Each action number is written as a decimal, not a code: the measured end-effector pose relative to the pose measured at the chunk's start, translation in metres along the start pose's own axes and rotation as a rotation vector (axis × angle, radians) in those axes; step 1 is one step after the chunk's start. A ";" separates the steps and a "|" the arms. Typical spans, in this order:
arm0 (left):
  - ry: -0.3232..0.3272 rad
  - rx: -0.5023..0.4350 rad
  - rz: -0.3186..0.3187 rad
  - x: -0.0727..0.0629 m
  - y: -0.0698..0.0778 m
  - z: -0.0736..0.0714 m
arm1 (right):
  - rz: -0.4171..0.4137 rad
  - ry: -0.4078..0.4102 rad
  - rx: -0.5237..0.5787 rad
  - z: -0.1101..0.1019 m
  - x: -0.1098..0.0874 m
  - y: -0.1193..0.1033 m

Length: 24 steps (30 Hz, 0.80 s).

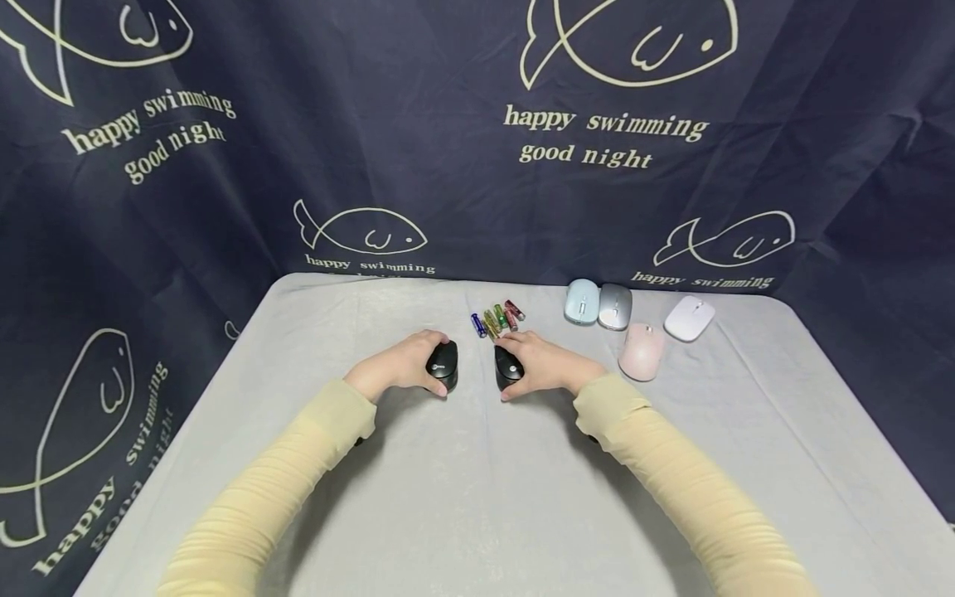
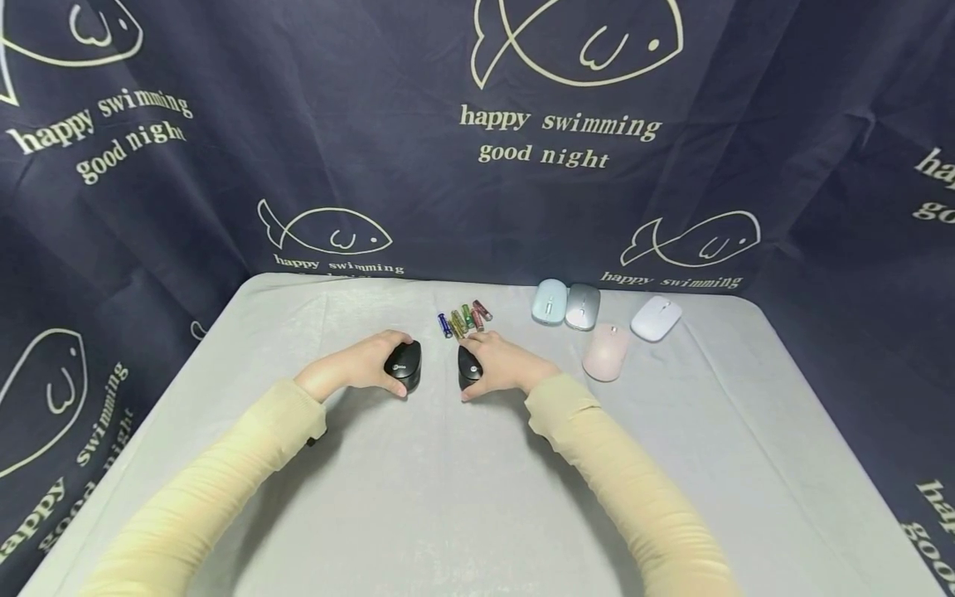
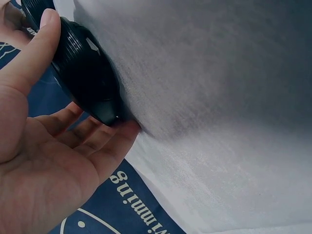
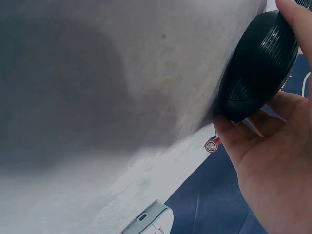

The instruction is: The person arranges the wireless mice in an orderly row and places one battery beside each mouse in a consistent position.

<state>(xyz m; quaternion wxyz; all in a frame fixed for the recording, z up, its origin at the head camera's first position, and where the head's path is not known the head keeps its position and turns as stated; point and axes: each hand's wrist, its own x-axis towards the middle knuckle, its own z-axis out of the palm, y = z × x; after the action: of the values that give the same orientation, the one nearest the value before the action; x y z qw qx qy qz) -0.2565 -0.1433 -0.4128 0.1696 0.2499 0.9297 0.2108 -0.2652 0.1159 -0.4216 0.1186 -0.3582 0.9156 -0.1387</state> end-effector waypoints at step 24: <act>0.000 0.013 -0.014 -0.002 0.003 0.000 | 0.000 0.027 0.012 -0.019 -0.016 0.000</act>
<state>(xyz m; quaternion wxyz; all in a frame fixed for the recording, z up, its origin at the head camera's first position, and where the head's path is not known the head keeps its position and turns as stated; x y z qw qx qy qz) -0.2539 -0.1420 -0.4109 0.1695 0.2444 0.9328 0.2035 -0.2596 0.1305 -0.4025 0.1082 -0.3556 0.9163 -0.1491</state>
